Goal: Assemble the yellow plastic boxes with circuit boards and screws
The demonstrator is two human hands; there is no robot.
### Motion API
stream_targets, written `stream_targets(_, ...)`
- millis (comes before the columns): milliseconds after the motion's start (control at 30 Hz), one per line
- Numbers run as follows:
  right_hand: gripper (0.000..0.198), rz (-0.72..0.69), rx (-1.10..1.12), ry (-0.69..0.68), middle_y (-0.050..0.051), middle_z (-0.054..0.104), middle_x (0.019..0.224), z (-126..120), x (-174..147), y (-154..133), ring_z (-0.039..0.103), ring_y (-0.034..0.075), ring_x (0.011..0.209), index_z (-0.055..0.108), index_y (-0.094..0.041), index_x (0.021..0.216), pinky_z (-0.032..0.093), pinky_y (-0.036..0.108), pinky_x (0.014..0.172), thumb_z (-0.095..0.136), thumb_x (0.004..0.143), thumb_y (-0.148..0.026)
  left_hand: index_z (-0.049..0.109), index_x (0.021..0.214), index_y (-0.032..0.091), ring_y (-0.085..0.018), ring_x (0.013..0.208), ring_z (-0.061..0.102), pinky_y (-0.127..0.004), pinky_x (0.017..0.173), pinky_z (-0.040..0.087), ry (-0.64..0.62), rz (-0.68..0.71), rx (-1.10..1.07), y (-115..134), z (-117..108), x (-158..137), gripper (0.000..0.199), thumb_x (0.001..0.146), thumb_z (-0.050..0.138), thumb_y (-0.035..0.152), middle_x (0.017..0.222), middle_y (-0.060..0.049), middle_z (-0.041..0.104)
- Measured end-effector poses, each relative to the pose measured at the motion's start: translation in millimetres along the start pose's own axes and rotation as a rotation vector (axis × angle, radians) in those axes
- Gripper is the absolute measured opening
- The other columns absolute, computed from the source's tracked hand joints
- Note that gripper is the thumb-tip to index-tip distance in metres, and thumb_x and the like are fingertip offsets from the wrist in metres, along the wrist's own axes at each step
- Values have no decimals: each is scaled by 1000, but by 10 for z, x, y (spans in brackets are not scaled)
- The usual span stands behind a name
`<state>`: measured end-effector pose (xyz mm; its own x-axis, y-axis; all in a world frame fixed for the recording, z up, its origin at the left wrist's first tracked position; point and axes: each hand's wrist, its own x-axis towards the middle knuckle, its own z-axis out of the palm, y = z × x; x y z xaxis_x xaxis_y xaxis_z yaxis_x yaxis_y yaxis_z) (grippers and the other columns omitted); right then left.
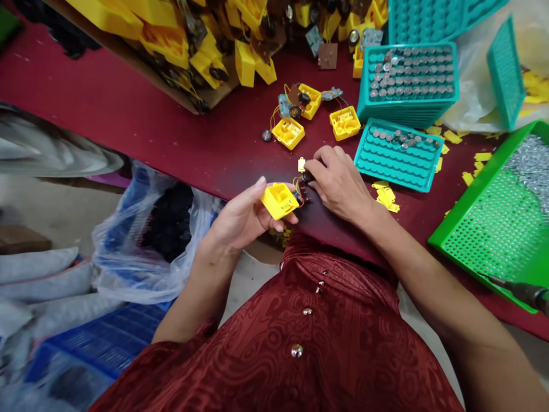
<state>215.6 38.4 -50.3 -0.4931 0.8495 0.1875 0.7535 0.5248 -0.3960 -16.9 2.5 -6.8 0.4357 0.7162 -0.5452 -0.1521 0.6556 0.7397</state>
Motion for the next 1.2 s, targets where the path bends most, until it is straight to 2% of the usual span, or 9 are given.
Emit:
stream_targets(133,32,-12,-15,-17,10,64,116,30,13,14,52,24,101,73,-26,128,44,38,88,48,108,-27,71,119,13,-19,77,81,-21,56,59,3,3,11,27,-2,7,54,93,72,60,102,-11,81)
stream_targets(267,29,-52,-43,22,12,68,115,-21,-33,8,57,24,102,73,-20,123,48,39,90,50,107,-28,70,123,15,-20,88,80,-23,63,61,29,67,74,23,-17,-14,55,86,80,54,106,-11,81)
stream_targets(367,26,-65,-39,111,13,71,114,-184,-173,-57,63,25,104,72,-18,121,52,41,94,53,105,-25,71,129,19,-22,108,77,-28,85,64,148,281,313,-15,-16,-41,54,83,84,44,127,-11,78)
stream_targets(433,24,-68,-44,177,12,72,112,-305,-301,-127,66,24,103,70,-16,122,54,39,93,55,105,-24,69,134,21,-26,124,72,-36,103,61,274,475,565,-41,8,-56,56,82,84,35,140,-11,74)
stream_targets(500,22,-62,-54,225,12,73,107,-389,-434,-195,68,23,98,70,-13,120,56,37,89,58,104,-21,65,140,22,-28,132,70,-41,114,56,360,608,770,-58,54,-64,60,82,83,27,142,-10,73)
stream_targets(733,12,115,42,241,8,76,103,-371,-779,-252,71,21,94,71,-18,109,55,35,84,65,101,-24,62,139,19,-28,129,72,-41,115,54,282,729,1028,-59,233,-20,54,86,76,17,141,-11,75)
stream_targets(967,10,168,79,320,6,75,101,-307,-925,-302,71,21,96,70,-19,107,56,36,85,65,101,-24,65,136,19,-30,127,71,-44,117,53,242,693,1011,-41,346,8,54,85,81,26,141,-12,74)
stream_targets(1067,10,184,82,332,7,76,103,-346,-932,-311,72,22,97,72,-19,108,58,37,87,67,100,-24,67,135,20,-31,129,70,-46,113,55,190,573,746,-57,370,46,55,82,81,28,140,-12,73)
stream_targets(1200,10,163,65,358,7,76,99,-451,-874,-296,71,20,92,73,-18,107,57,35,85,71,98,-20,67,129,20,-24,109,77,-36,93,64,9,219,201,-58,377,108,57,75,85,29,122,-8,77)
